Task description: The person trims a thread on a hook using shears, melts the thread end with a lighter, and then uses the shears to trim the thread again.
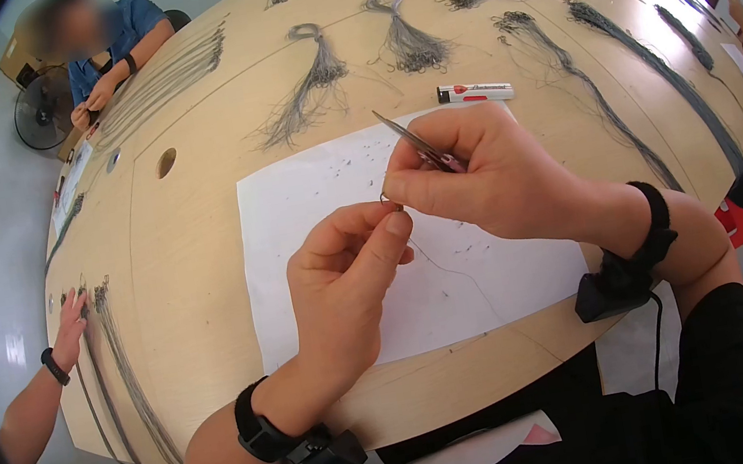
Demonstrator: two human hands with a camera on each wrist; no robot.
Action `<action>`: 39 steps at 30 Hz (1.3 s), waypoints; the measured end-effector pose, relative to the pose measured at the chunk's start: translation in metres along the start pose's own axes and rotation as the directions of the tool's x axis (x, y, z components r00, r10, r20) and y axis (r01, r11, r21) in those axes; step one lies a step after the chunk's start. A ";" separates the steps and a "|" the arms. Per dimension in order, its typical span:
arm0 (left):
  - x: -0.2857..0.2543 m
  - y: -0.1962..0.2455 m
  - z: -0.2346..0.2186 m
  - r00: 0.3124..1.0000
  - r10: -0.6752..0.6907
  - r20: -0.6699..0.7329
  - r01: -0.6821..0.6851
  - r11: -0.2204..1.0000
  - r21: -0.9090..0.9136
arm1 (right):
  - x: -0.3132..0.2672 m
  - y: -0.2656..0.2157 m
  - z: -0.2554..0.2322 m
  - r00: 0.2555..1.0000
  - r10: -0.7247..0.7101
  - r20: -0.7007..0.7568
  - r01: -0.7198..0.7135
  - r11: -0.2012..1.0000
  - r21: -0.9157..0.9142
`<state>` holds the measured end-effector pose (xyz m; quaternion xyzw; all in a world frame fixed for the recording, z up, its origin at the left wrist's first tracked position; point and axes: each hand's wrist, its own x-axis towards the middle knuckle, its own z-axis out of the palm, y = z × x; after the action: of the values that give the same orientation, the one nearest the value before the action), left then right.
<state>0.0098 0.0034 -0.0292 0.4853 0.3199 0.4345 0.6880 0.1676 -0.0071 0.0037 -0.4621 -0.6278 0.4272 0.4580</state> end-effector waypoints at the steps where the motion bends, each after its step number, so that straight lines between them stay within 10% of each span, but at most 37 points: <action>1: 0.000 0.000 0.000 1.000 -0.025 -0.011 0.025 1.000 -0.014 | 0.001 0.001 0.001 1.000 -0.022 -0.015 0.022 1.000 -0.004; 23: 0.005 0.004 -0.001 0.998 -0.064 -0.006 0.064 0.998 0.020 | 0.002 0.010 0.002 0.976 -0.217 -0.022 0.209 0.958 -0.195; 31: 0.017 0.027 0.001 0.985 0.159 -0.068 -0.161 0.987 -0.025 | -0.002 0.001 0.006 0.976 -0.212 0.051 0.218 0.952 -0.214; 33: 0.019 0.042 0.006 0.973 0.181 -0.143 -0.183 0.983 -0.001 | -0.003 -0.011 0.007 0.996 0.087 0.031 -0.085 0.994 -0.071; 39: 0.008 0.102 -0.012 0.852 0.482 -0.203 -0.516 0.839 -0.174 | -0.011 -0.020 0.010 0.997 0.023 0.067 -0.026 0.999 0.034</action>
<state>-0.0269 0.0305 0.0631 0.4375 0.1826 0.6675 0.5742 0.1558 -0.0228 0.0189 -0.4471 -0.6294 0.4590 0.4397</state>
